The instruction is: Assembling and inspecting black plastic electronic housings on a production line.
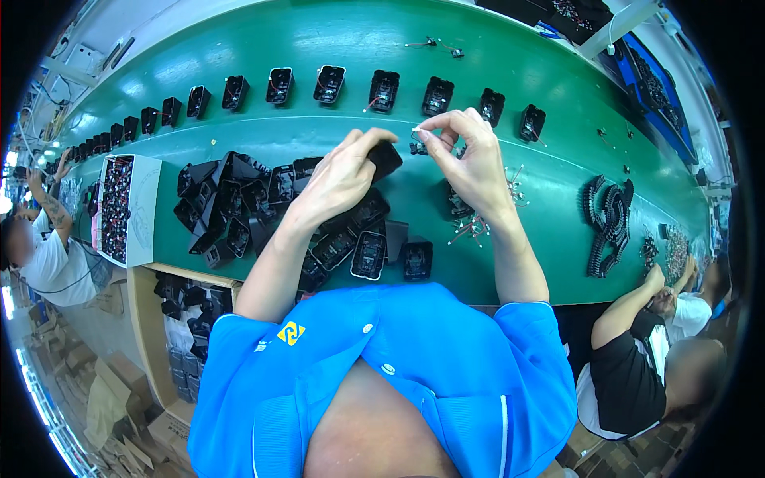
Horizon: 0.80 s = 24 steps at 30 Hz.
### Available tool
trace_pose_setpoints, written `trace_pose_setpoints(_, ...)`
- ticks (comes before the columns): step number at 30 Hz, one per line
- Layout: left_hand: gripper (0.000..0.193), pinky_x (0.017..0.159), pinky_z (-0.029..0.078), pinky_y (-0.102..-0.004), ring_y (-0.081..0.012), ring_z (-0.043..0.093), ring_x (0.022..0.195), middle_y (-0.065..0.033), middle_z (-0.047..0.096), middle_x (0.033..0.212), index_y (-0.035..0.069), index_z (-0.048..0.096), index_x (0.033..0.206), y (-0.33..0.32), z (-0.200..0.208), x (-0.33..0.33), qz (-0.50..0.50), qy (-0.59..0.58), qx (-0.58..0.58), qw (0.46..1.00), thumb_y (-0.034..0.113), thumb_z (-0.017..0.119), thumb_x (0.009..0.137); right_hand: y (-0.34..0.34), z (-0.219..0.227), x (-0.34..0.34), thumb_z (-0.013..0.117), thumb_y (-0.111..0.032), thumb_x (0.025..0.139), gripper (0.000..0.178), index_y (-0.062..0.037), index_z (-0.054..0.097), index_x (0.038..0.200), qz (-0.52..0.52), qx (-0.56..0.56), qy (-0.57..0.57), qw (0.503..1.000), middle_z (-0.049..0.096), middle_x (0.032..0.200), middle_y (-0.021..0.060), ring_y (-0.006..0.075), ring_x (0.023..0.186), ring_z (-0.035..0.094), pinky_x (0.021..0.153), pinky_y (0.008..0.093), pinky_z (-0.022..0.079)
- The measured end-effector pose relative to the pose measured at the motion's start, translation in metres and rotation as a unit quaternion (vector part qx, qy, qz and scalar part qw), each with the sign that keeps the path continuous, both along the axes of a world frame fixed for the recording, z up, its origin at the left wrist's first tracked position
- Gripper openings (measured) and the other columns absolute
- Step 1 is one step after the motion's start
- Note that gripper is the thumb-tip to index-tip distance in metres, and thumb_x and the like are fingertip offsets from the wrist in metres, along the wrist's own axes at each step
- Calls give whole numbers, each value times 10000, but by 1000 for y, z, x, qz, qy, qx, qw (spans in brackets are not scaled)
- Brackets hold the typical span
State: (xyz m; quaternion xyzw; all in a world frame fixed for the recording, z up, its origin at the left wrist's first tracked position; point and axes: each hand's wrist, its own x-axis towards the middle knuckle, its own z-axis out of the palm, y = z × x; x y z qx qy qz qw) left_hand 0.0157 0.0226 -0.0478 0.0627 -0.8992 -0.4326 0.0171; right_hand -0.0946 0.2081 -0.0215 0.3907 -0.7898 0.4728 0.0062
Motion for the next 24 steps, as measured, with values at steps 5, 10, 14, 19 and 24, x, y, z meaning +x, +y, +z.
trace_pose_setpoints(5, 350, 821, 515, -366, -257, 604, 888, -126, 614, 1069, 41, 587, 1227, -1, -33, -9, -73, 88, -200, 973, 46, 603, 878, 4, -13, -4, 741, -89, 837, 62, -82, 721, 896, -22, 44, 56, 997, 463, 652, -28, 107, 670, 453, 739, 276, 381)
trace_pose_setpoints(10, 257, 738, 494, -329, -235, 574, 786, -108, 619, 988, 16, 622, 1106, 18, -9, -25, 15, 194, 42, 980, 20, 662, 851, 4, -25, -8, 742, -103, 832, 58, -76, 711, 872, -25, 84, 84, 993, 465, 652, -21, 124, 659, 450, 725, 285, 385)
trace_pose_setpoints(14, 147, 689, 471, -323, -214, 559, 745, -93, 617, 920, -1, 631, 1003, 19, -5, -33, -7, 228, 35, 973, 6, 666, 861, 4, -25, -8, 744, -105, 836, 62, -77, 717, 885, -2, 61, 71, 996, 463, 652, -30, 114, 659, 447, 683, 271, 388)
trace_pose_setpoints(19, 67, 648, 450, -322, -196, 544, 707, -75, 615, 857, -10, 631, 917, 17, -8, -31, 58, 235, 72, 968, -31, 659, 859, 7, -19, -5, 744, -101, 851, 64, -70, 723, 902, -7, 31, -42, 999, 454, 649, -53, 87, 665, 433, 645, 240, 380)
trace_pose_setpoints(24, 55, 648, 452, -320, -188, 540, 704, -71, 609, 845, -9, 632, 912, 13, -9, -25, 32, 203, 52, 977, -26, 655, 866, 8, -21, -8, 738, -92, 873, 64, -52, 725, 921, 3, -31, -147, 989, 466, 676, -64, 60, 672, 423, 619, 202, 365)
